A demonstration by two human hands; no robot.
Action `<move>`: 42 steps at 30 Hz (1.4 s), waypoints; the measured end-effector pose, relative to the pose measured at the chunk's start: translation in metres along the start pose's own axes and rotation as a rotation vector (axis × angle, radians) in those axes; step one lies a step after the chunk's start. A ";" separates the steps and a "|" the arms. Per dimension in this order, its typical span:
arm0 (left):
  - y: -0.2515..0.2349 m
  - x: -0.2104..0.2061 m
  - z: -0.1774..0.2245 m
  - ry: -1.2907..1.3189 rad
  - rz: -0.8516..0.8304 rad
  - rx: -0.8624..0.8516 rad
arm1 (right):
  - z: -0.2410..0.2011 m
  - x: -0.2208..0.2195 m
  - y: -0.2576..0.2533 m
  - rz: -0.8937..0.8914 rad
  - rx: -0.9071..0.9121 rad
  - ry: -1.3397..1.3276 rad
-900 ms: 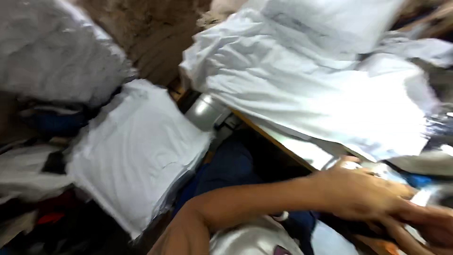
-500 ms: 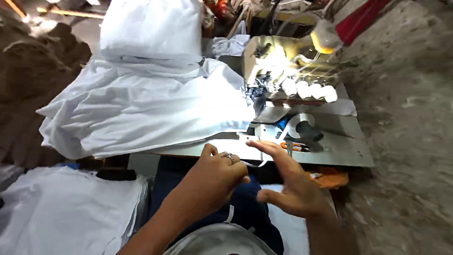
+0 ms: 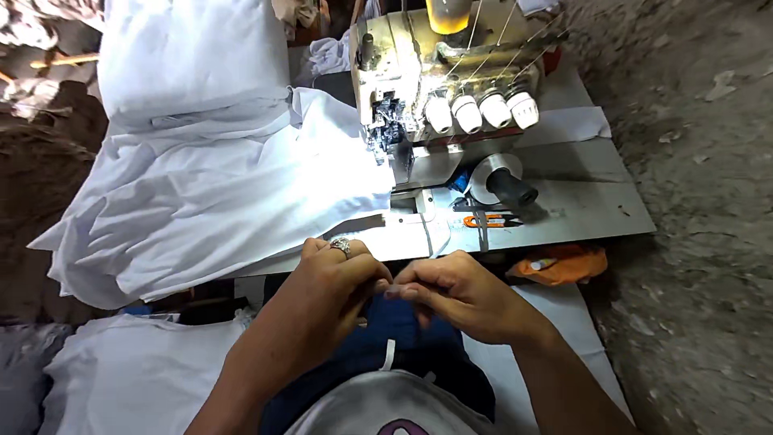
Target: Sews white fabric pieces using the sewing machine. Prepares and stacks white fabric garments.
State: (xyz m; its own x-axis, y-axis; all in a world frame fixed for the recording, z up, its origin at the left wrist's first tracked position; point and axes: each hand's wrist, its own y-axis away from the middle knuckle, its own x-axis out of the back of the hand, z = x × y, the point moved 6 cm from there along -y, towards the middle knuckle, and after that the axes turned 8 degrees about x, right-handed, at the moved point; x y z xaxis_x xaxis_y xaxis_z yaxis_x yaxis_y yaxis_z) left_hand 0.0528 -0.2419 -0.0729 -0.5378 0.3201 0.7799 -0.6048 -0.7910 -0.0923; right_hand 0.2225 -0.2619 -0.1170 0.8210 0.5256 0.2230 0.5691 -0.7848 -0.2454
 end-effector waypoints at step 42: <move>-0.091 0.023 -0.041 0.320 0.349 0.273 | 0.038 0.090 -0.041 0.532 -0.205 0.341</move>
State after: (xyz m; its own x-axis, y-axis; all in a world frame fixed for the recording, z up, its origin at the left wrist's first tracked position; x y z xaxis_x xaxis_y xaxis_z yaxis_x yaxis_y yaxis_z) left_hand 0.0712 -0.1410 -0.0720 -0.8570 0.1237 0.5002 -0.2071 -0.9716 -0.1145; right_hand 0.2745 -0.1698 -0.1231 0.9081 -0.0576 0.4149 0.0423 -0.9728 -0.2277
